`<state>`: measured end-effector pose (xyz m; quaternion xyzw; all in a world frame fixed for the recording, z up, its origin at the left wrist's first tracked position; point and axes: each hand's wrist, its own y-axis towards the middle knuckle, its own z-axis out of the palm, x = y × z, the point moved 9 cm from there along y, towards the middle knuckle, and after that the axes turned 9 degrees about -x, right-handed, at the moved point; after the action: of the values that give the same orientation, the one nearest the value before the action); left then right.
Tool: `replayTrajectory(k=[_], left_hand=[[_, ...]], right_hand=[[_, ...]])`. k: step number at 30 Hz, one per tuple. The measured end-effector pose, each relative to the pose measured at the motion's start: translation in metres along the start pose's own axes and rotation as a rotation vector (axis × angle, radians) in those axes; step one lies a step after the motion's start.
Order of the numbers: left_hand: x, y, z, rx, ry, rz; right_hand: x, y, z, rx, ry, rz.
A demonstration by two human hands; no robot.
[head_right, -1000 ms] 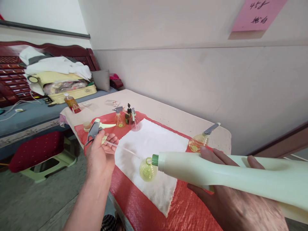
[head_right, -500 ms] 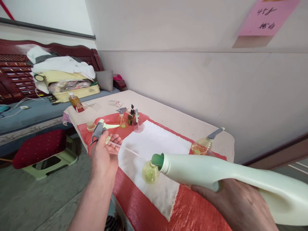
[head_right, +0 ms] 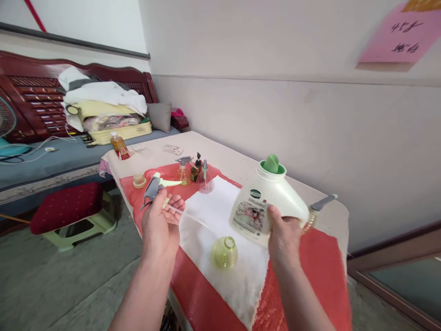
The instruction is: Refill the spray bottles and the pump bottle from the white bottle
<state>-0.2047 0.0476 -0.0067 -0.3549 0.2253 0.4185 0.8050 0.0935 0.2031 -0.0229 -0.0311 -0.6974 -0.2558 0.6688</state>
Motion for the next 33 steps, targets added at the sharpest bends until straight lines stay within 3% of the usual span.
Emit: replayTrajectory(k=[2,4,8,13,16,18,22,28,33], left_hand=[[0.002,0.001,0.0,-0.004,0.006,-0.011],[0.003,0.001,-0.001,-0.002,0.015,-0.017],[0.004,0.002,0.0,0.003,0.015,-0.029],[0.009,-0.002,0.001,-0.002,0.018,-0.034],[0.016,-0.006,0.003,0.012,0.009,-0.045],[0.02,-0.009,0.005,0.031,0.02,-0.04],[0.026,-0.012,0.006,0.043,0.073,-0.005],[0.028,-0.016,0.012,0.083,0.127,0.069],[0.02,-0.022,0.011,0.071,0.085,0.095]], right_hand=[[-0.022,-0.002,0.028,0.034,0.005,0.053],[-0.039,-0.004,0.04,0.053,-0.054,0.105],[-0.044,-0.022,0.017,0.103,-0.208,0.142],[-0.061,-0.098,-0.027,0.199,-0.213,0.137],[-0.083,-0.146,-0.012,0.413,-0.196,0.08],[-0.092,-0.159,0.003,0.481,-0.238,0.063],[-0.078,-0.152,0.019,0.514,-0.24,0.031],[-0.035,-0.141,0.0,0.579,-0.343,-0.16],[-0.046,-0.131,-0.019,0.566,-0.481,-0.138]])
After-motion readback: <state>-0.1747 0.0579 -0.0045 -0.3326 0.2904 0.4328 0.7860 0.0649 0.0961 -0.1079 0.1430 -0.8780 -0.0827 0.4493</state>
